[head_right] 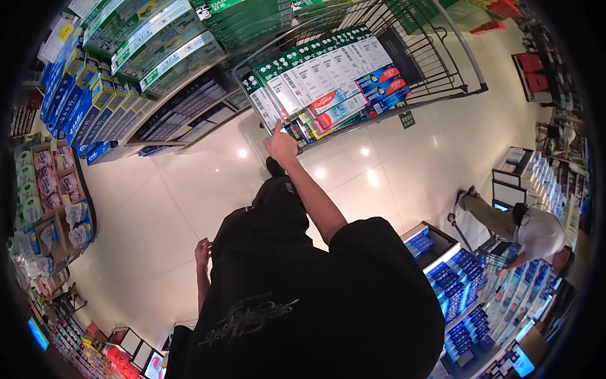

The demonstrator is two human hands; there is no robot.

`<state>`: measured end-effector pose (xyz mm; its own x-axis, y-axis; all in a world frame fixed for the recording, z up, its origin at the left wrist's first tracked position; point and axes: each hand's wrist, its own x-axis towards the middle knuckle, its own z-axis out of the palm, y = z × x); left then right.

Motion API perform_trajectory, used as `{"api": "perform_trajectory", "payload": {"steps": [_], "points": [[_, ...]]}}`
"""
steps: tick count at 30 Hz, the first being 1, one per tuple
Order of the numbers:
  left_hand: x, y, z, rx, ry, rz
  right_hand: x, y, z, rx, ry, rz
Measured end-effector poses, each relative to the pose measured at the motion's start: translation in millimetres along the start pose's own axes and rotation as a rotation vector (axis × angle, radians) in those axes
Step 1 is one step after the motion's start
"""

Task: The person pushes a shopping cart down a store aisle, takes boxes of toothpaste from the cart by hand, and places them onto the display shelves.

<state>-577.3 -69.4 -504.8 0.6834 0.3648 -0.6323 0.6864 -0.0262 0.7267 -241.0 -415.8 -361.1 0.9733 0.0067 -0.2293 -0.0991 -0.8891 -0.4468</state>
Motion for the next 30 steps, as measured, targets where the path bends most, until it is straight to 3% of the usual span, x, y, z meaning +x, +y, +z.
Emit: {"api": "perform_trajectory", "payload": {"steps": [4,10,16,20,22,25,28,29,30], "points": [[-11,-18,-15,0.021,-0.004,-0.001,-5,-3,-1,-0.029,0.074,0.003],[-23,-83,-36,-0.082,0.032,0.054,-20,9,25,-0.185,0.301,-0.214],[-59,-169,-18,-0.162,0.09,-0.122,-67,4,31,-0.419,0.483,-0.308],[-76,-221,3,-0.044,0.118,-0.209,-83,6,33,-0.448,0.523,-0.37],[-68,-253,14,-0.244,0.14,-0.264,-84,6,34,-0.445,0.524,-0.36],[-72,-250,10,-0.023,0.156,-0.128,-83,8,33,-0.424,0.518,-0.371],[-61,-251,-1,-0.02,0.154,0.013,-83,16,35,-0.393,0.477,-0.353],[-85,-207,-11,-0.101,0.128,-0.049,-82,17,35,-0.398,0.474,-0.354],[-80,-205,-15,-0.101,0.131,-0.048,-81,17,35,-0.401,0.47,-0.357]]}}
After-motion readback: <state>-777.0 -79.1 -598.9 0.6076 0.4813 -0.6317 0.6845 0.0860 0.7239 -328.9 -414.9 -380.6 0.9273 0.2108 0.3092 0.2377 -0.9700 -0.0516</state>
